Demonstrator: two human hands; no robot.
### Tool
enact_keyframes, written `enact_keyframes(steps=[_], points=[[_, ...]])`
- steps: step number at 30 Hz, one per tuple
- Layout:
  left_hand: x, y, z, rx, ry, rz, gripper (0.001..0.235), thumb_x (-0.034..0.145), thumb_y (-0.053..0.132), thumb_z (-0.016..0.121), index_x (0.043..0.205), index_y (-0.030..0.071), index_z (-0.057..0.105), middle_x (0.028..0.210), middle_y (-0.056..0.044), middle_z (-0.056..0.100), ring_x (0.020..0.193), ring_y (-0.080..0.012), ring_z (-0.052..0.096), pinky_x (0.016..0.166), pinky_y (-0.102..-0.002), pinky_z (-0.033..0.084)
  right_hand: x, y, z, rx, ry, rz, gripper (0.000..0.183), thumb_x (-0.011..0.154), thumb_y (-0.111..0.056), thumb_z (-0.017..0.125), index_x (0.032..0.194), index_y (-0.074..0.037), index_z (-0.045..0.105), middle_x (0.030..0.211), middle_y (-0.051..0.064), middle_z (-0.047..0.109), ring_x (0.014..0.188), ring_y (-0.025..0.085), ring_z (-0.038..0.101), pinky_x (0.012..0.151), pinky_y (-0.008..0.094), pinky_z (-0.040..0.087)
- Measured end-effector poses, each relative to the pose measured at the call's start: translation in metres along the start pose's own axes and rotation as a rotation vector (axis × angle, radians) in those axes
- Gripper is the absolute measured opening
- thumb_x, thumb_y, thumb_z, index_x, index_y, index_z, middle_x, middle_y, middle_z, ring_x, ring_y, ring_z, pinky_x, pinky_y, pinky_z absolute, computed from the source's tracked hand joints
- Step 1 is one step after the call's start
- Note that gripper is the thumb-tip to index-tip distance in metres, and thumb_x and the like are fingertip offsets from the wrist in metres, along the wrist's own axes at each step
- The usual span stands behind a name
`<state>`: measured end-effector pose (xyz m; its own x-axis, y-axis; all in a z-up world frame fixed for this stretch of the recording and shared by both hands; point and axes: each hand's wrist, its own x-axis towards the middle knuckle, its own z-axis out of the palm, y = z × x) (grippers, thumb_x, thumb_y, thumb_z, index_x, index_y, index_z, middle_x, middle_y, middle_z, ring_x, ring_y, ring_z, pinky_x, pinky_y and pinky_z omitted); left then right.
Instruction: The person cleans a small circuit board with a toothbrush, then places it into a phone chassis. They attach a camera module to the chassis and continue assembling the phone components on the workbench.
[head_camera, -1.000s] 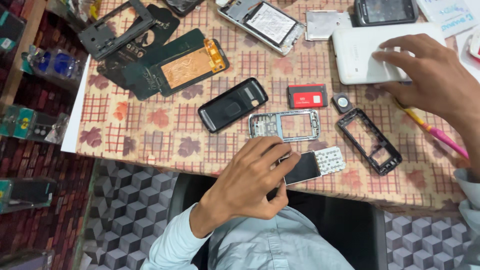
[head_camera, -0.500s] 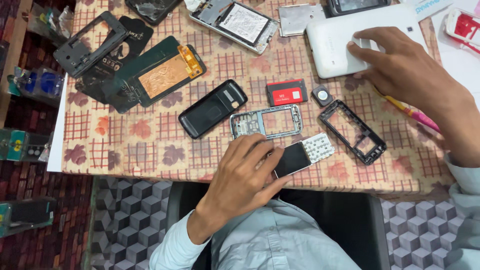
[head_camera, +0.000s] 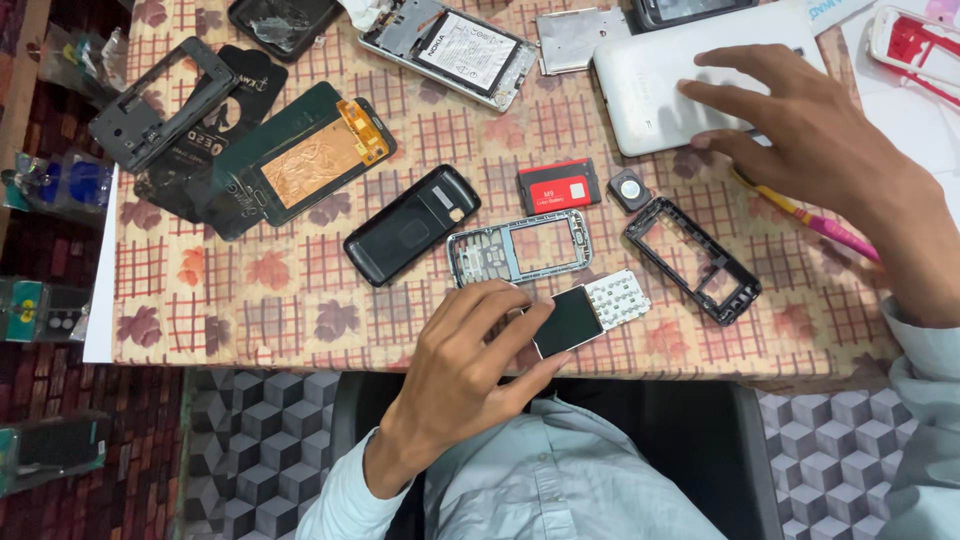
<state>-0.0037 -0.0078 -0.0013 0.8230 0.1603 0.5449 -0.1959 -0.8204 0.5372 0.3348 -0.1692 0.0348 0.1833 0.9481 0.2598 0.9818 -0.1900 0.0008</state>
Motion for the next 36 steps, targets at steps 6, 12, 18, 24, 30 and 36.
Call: enact_keyframes(steps=[6, 12, 18, 24, 30, 36], points=[[0.001, 0.000, -0.001, 0.026, 0.022, 0.003, 0.042, 0.080, 0.025, 0.087, 0.109, -0.001, 0.073, 0.107, -0.015, 0.070, 0.105, -0.0327, 0.067, 0.091, -0.044, 0.054, -0.044, -0.026, -0.014, -0.020, 0.127, -0.074, 0.024, 0.101, -0.002, 0.074, 0.124, -0.009, 0.074, 0.116, 0.012, 0.072, 0.100, 0.023, 0.072, 0.079, 0.033, 0.059], [0.001, -0.001, 0.000, 0.037, 0.007, 0.008, 0.039, 0.082, 0.025, 0.086, 0.108, -0.001, 0.073, 0.107, -0.014, 0.070, 0.107, -0.0320, 0.067, 0.091, -0.044, 0.054, -0.093, -0.082, -0.014, 0.052, 0.037, 0.020, 0.033, 0.082, 0.012, 0.063, 0.107, -0.004, 0.077, 0.087, 0.011, 0.075, 0.064, 0.018, 0.067, 0.047, 0.031, 0.049], [0.001, 0.000, 0.001, 0.060, -0.039, 0.004, 0.041, 0.081, 0.025, 0.087, 0.110, -0.001, 0.073, 0.107, -0.015, 0.069, 0.108, -0.0315, 0.066, 0.091, -0.045, 0.054, -0.103, -0.110, -0.018, 0.161, -0.007, 0.265, 0.032, 0.086, 0.002, 0.069, 0.117, -0.006, 0.076, 0.084, 0.005, 0.069, 0.059, 0.017, 0.063, 0.053, 0.035, 0.049], [0.003, 0.001, 0.001, 0.094, -0.119, -0.001, 0.050, 0.076, 0.026, 0.087, 0.115, -0.001, 0.072, 0.113, -0.014, 0.069, 0.113, -0.0329, 0.063, 0.093, -0.046, 0.051, -0.091, -0.118, -0.020, 0.156, 0.125, 0.258, 0.060, 0.067, -0.028, 0.086, 0.119, -0.002, 0.072, 0.113, 0.017, 0.068, 0.094, 0.030, 0.065, 0.078, 0.043, 0.055], [0.004, 0.003, 0.002, 0.087, -0.126, -0.007, 0.054, 0.074, 0.027, 0.087, 0.118, -0.001, 0.071, 0.114, -0.014, 0.068, 0.114, -0.0331, 0.062, 0.094, -0.047, 0.050, -0.093, -0.115, -0.017, 0.154, 0.122, 0.267, 0.041, 0.076, -0.019, 0.082, 0.114, -0.004, 0.074, 0.118, 0.015, 0.071, 0.105, 0.034, 0.067, 0.091, 0.046, 0.055], [0.004, 0.003, 0.004, 0.096, -0.119, -0.001, 0.048, 0.081, 0.025, 0.085, 0.118, -0.002, 0.071, 0.112, -0.015, 0.069, 0.113, -0.0332, 0.063, 0.093, -0.047, 0.051, -0.114, -0.106, -0.018, 0.585, 0.187, 0.376, 0.030, 0.096, -0.013, 0.065, 0.119, 0.005, 0.069, 0.125, 0.019, 0.072, 0.113, 0.030, 0.072, 0.097, 0.042, 0.055]])
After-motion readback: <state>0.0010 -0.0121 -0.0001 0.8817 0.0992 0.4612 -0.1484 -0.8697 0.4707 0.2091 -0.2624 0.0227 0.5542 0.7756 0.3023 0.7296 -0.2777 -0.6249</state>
